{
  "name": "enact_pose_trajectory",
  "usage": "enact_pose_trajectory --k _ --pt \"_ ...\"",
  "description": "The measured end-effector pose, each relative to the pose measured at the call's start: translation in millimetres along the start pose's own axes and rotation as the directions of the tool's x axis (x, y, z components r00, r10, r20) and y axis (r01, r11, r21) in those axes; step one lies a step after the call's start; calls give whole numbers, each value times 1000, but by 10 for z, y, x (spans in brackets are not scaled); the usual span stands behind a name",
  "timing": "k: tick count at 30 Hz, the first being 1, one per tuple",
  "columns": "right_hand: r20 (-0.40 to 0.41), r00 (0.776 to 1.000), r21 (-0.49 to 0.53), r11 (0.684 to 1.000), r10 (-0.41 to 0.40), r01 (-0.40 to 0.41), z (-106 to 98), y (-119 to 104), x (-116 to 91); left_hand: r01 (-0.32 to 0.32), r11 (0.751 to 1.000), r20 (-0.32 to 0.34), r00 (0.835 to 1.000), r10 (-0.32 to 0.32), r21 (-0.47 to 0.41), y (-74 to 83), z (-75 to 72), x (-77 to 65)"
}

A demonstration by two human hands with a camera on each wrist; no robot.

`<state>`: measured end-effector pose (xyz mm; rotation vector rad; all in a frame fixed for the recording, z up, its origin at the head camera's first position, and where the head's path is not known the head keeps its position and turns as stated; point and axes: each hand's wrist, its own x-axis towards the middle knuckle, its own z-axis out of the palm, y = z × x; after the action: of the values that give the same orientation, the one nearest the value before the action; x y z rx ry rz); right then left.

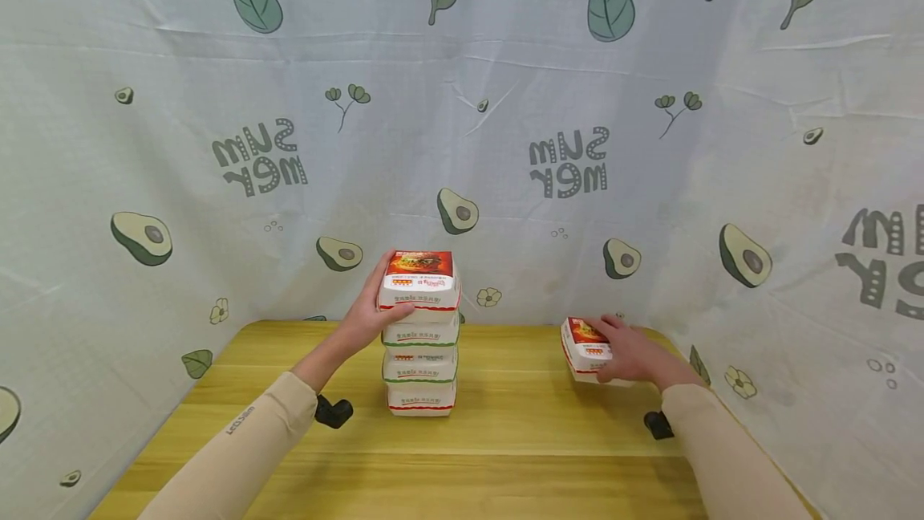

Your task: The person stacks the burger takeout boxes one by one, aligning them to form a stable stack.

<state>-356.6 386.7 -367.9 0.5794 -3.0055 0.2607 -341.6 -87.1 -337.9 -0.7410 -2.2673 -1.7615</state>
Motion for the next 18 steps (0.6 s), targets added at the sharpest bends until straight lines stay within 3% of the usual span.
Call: enact_pose_trajectory --k 4,12,18 --pt "13 1000 14 1000 11 -11 -22 -16 22 10 1000 22 1000 -10 -2 62 -11 -10" --pt "17 999 59 998 37 -38 -110 -115 36 -2 1000 10 1000 2 5 23 -3 -6" --pt "1 1000 53 999 -8 8 -226 -217 16 3 1000 8 1000 -3 5 21 8 5"
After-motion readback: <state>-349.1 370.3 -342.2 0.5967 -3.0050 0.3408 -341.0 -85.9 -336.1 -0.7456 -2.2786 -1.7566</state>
